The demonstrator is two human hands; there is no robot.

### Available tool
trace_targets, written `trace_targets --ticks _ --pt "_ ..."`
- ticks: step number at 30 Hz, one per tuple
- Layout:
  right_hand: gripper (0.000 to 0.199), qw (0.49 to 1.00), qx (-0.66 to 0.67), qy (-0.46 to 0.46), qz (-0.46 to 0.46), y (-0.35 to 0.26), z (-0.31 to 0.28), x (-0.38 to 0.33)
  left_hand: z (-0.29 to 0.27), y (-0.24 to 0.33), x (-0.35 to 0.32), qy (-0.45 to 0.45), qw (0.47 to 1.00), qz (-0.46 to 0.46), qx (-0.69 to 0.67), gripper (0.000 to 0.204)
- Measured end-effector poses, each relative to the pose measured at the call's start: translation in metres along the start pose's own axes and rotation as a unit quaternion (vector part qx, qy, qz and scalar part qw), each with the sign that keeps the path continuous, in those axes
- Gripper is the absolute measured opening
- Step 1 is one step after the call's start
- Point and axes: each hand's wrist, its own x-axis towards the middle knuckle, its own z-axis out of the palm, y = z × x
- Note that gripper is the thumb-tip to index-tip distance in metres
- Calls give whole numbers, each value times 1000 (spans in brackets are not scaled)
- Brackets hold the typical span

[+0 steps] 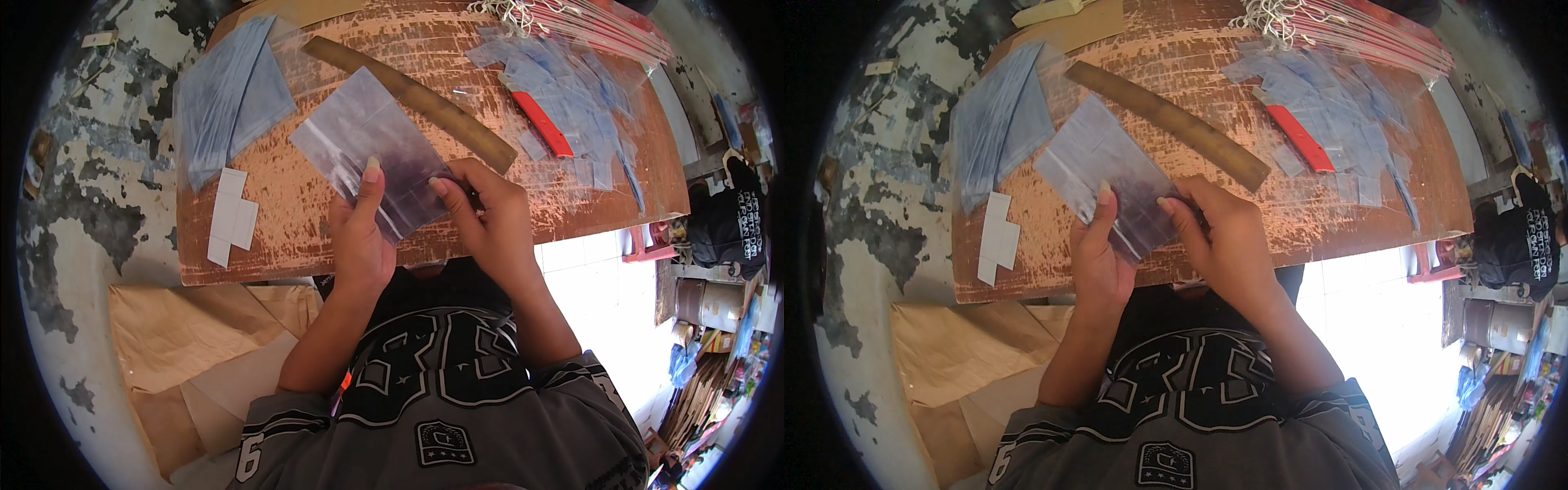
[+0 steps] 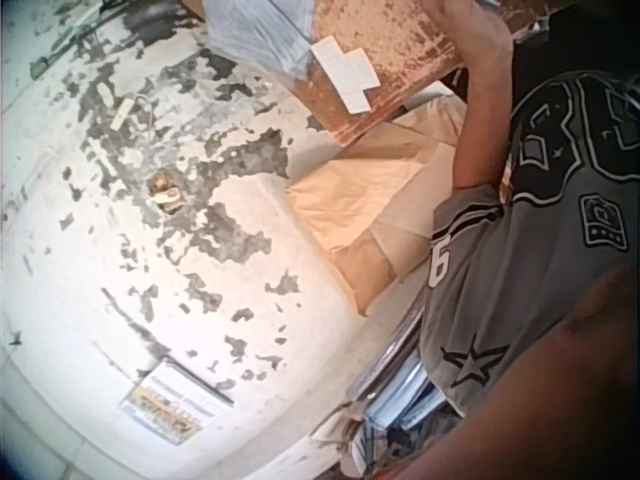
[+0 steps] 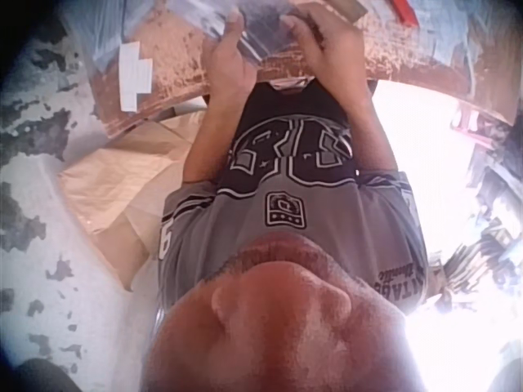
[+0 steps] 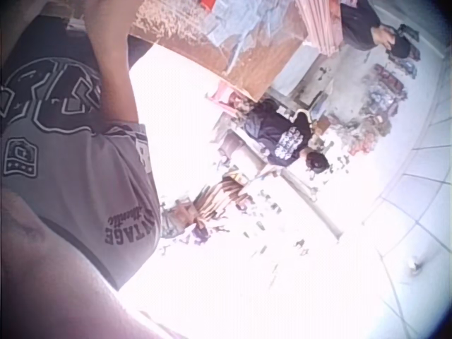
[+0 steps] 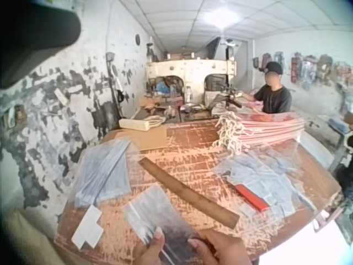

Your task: The person measures and cuts small rectangular pieces from a larger translucent plastic sheet using a utility knife and a wooden ruler. They align the ruler on the sheet, score the material, and separate the cut sections, repeating the process to produce multiple identical pieces.

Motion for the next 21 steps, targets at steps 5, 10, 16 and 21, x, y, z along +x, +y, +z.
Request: trace_targets --ticks 5,10,16,21 --pt "14 995 67 -15 78 5 3 -3 2 -2 0 35 999 19 20 36" --pt "16 992 82 -23 98 11 7 -5 6 -4 -4 79 996 21 19 34" --pt "17 992 69 -44 97 6 8 -5 6 -8 -9 109 994 29 -11 39" --pt "14 994 51 -69 72 10 -6 9 2 -2 0 135 989 22 -58 37"
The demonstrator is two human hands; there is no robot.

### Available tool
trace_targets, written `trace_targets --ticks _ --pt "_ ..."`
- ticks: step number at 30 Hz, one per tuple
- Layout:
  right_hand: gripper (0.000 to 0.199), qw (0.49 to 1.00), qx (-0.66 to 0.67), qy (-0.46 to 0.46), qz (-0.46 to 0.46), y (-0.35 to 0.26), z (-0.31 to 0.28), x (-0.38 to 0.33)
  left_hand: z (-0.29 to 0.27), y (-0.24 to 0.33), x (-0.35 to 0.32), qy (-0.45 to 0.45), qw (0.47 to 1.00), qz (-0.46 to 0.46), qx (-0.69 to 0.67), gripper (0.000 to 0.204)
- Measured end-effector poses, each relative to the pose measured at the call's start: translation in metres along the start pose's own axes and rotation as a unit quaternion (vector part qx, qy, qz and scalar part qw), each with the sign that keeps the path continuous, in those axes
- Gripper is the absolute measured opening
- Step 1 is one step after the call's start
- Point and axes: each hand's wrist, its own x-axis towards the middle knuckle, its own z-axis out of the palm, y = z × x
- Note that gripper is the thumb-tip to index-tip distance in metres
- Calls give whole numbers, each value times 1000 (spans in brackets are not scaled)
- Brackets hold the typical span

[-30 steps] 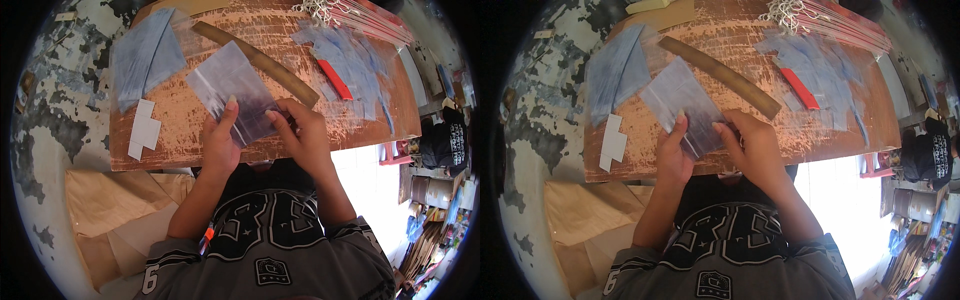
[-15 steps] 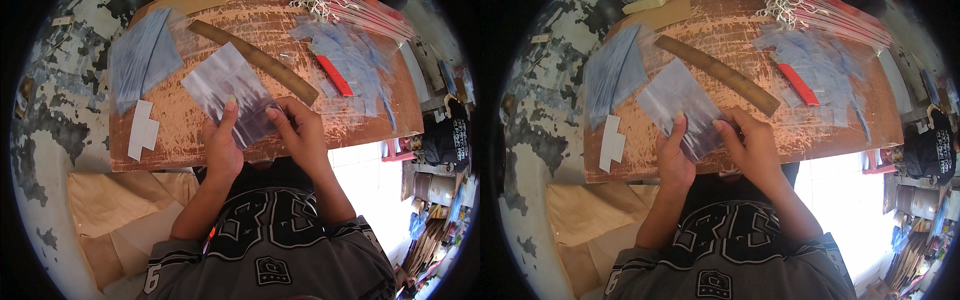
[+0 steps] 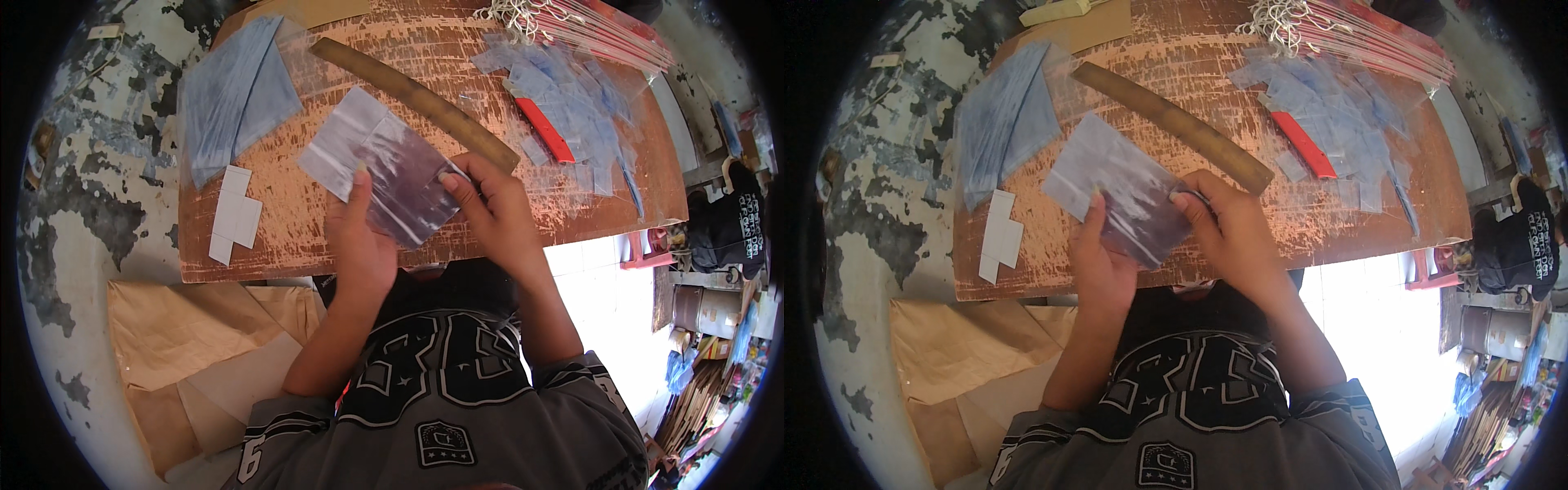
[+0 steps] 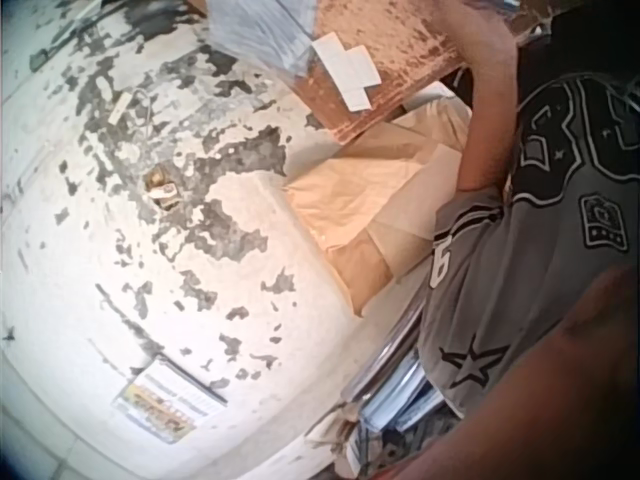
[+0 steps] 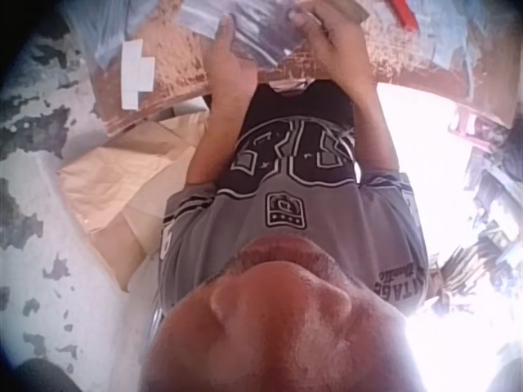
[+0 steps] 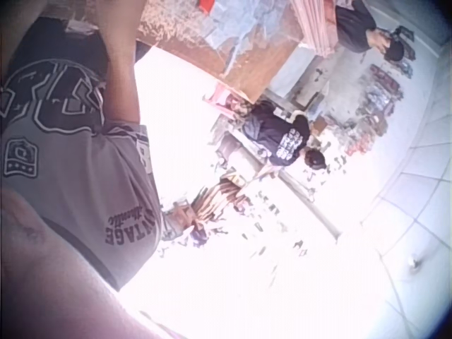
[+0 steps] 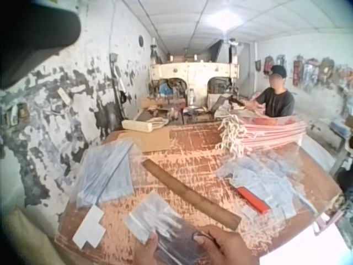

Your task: The person measures and cuts small rectangular pieces from a larger translucent plastic sheet using a utility knife and a wooden ruler. They align the ruler on the sheet, score the material, and separate the cut sections, repeating the process to produce multiple identical pieces.

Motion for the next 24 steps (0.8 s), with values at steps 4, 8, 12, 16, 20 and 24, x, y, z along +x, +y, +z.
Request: trace_targets --ticks 4,8,12,16,20,24 --pt "12 982 -147 -7 -119 -7 -22 16 -39 25 29 -86 993 63 60 28" --pt "15 935 -267 28 -233 -12 -25 29 -65 57 41 -157 948 118 252 15" --pt "19 902 -328 9 -281 -2 -24 35 -65 76 35 -185 849 110 482 21" --pt "20 897 -328 -3 -296 -2 -21 34 -65 77 31 -195 797 123 558 32" --pt "21 903 -314 -14 -291 -3 -22 31 -50 56 27 -228 874 197 382 36" --pt "23 920 -294 -11 -260 -11 -23 29 -52 54 28 -264 886 153 349 34"
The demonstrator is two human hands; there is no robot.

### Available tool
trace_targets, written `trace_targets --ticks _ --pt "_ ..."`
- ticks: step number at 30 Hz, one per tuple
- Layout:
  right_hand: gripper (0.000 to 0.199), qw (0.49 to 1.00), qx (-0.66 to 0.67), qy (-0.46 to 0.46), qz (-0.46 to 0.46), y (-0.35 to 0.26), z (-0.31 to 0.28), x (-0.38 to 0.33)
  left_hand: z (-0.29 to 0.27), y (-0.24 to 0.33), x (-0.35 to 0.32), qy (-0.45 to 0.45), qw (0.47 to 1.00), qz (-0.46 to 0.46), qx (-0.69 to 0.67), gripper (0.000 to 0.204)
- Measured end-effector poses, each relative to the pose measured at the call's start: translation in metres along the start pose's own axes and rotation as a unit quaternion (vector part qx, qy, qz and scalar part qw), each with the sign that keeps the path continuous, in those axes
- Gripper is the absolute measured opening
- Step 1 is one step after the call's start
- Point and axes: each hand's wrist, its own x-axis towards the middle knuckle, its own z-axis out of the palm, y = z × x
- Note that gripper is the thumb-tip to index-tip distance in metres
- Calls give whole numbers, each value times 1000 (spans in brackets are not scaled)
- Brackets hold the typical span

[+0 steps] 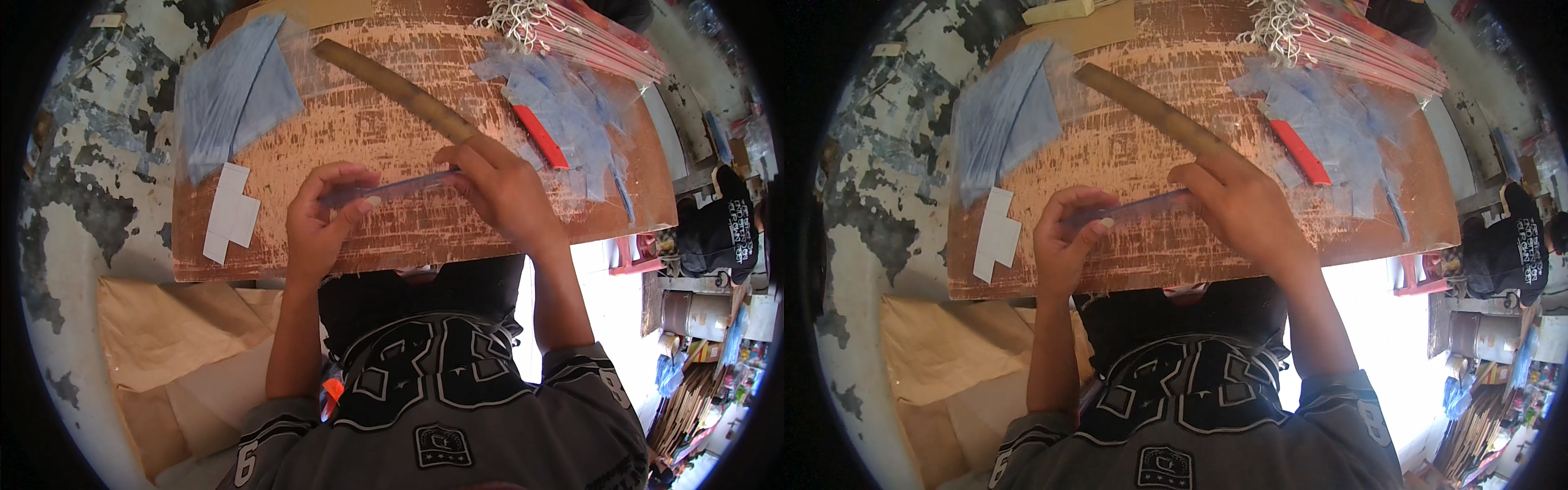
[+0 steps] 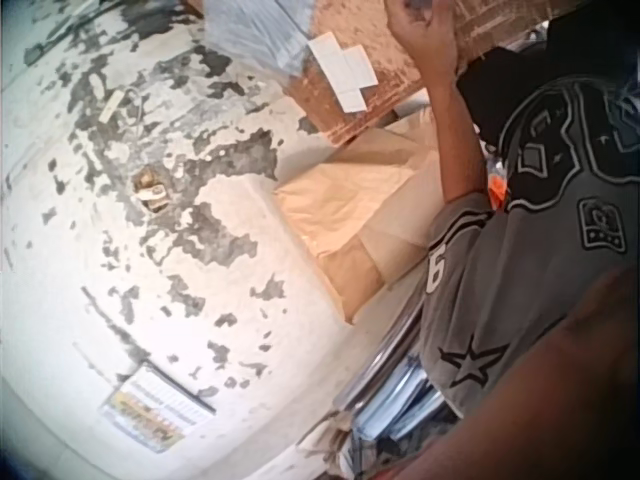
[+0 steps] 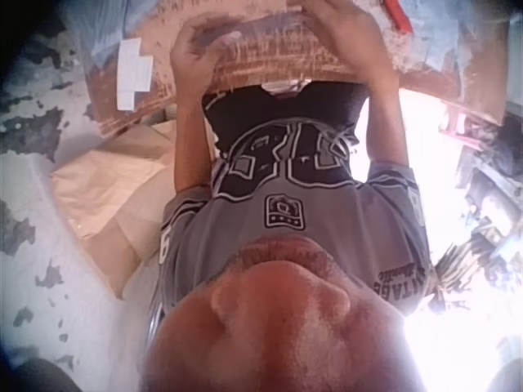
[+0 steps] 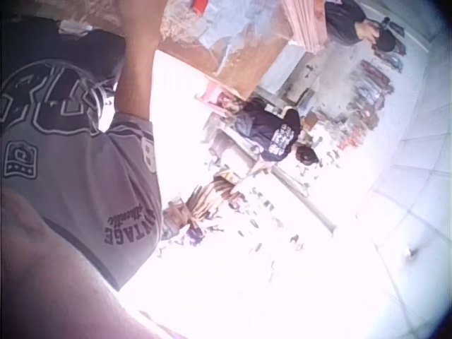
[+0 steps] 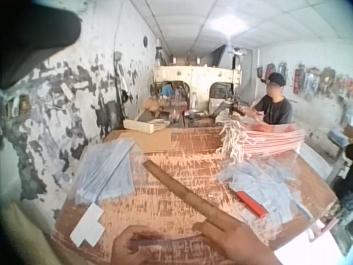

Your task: The person measures and cuts small rectangular pieces from a larger translucent plastic sheet using a utility knife and a wooden ruler. They align the ruler on the sheet, score the material, and separate the cut sections, repeating the process to produce multiple identical pieces.

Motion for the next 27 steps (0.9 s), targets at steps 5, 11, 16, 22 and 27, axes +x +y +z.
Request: trace_targets --ticks 5,11,16,22,27 --pt "22 999 -12 -29 -24 3 -1 -1 -3 -8 -2 -23 1000 -12 -10 21" --pt "16 992 -92 -72 -56 7 -8 -2 7 -13 -4 34 999 -1 -4 11" --pt "11 988 -96 -111 -47 -7 -23 3 -15 2 9 13 989 10 150 15" --pt "10 980 144 -126 63 -12 -22 1 -25 76 50 -114 967 -67 218 23" --pt "26 853 433 -57 286 -5 17 -28 -6 43 57 168 981 74 63 41"
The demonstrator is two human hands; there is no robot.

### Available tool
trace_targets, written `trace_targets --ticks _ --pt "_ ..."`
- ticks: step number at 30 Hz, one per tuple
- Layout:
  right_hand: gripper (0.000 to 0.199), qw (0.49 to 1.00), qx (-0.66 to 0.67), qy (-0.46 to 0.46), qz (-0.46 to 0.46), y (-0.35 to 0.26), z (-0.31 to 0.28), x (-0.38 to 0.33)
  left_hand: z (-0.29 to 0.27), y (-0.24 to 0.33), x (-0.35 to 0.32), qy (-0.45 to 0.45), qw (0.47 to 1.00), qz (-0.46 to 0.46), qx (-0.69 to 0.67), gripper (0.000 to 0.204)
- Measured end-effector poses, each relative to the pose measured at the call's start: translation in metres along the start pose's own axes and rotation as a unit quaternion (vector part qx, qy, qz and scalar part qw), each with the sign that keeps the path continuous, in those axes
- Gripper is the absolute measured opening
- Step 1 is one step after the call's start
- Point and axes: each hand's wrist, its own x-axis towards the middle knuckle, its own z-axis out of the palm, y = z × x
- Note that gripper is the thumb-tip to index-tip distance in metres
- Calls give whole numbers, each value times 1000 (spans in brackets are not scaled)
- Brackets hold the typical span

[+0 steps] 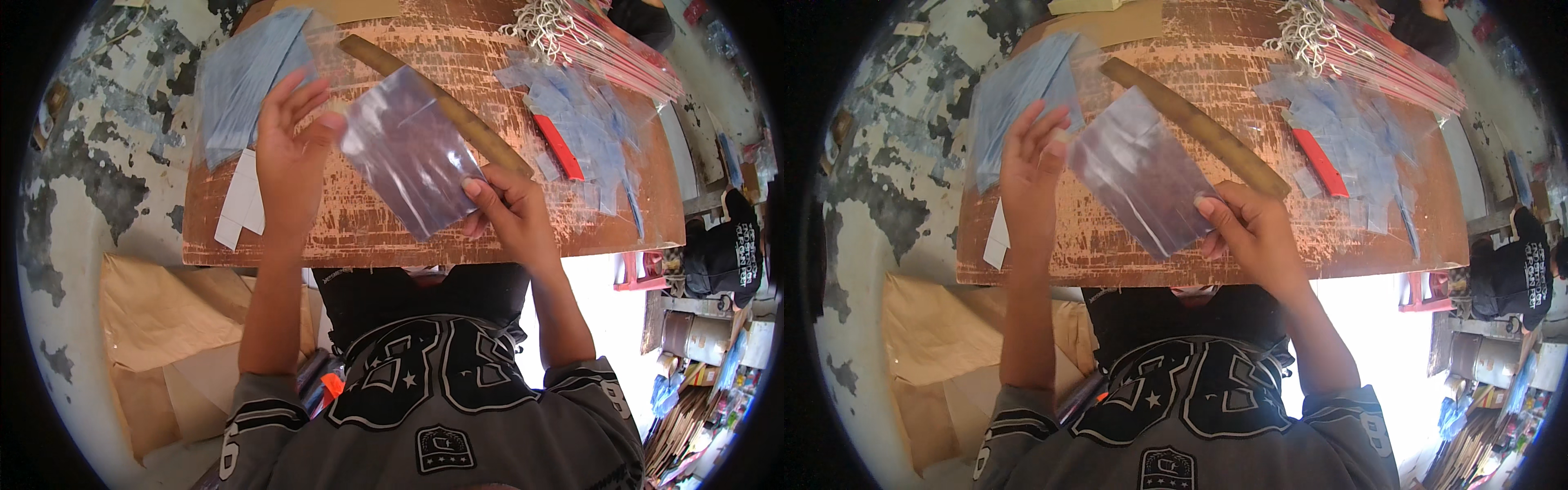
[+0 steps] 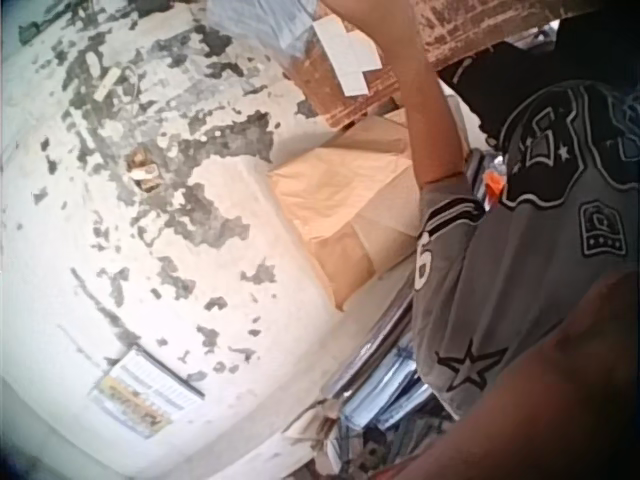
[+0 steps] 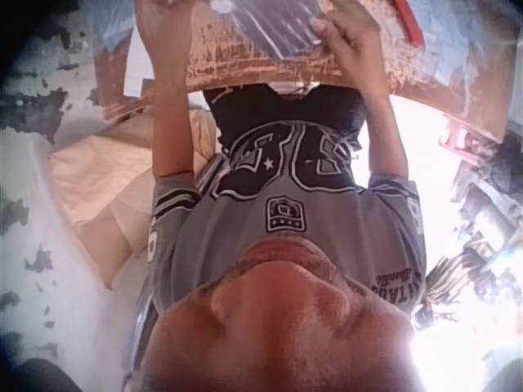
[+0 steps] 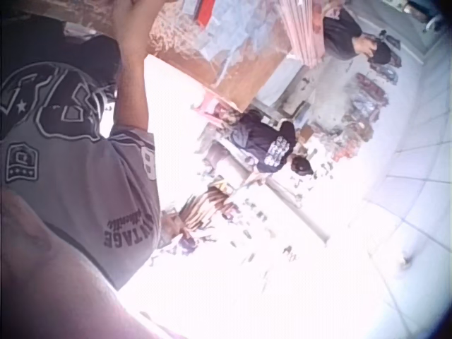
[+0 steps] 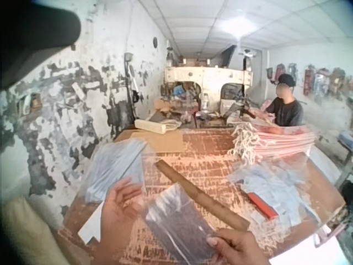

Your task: The person measures and cuts small rectangular pieces from a larger translucent plastic sheet using a utility knife and a wooden ruler. They align the ruler on the sheet, score the material, and separate the cut sections, repeating the process to produce multiple identical pieces.

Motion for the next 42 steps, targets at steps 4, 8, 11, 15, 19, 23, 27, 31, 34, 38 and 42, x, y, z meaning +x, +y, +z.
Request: trace_targets --ticks 4,8,11,15,19,23,27,31,34,38,42 --pt "31 986 155 65 17 27 30 -3 14 -15 -30 -31 979 -189 -67 48" --pt "31 972 206 112 28 26 60 -7 41 -16 -38 -29 966 -208 -149 49" --pt "38 975 187 111 53 24 62 -14 42 -23 -26 -51 973 -203 -97 44" --pt "35 969 203 125 59 26 78 -18 43 -15 -19 -58 986 -97 125 40" --pt "31 972 197 109 66 24 83 -18 34 -17 -9 -98 976 -114 160 43" --pt "33 975 203 61 62 23 80 -23 26 -21 -8 -139 973 -153 101 43" --pt "32 973 207 -22 97 21 70 -26 19 -21 -8 -181 964 -189 57 42" --pt "37 975 169 -76 126 20 67 -25 10 -29 -4 -222 950 -206 79 43" --pt "38 972 193 -56 119 27 76 -25 12 -29 0 -218 941 -239 97 45" --pt "38 968 220 -29 114 32 89 -29 10 -36 8 -227 938 -191 178 47" --pt "39 964 245 -12 106 34 99 -31 10 -47 10 -240 936 -198 162 48"
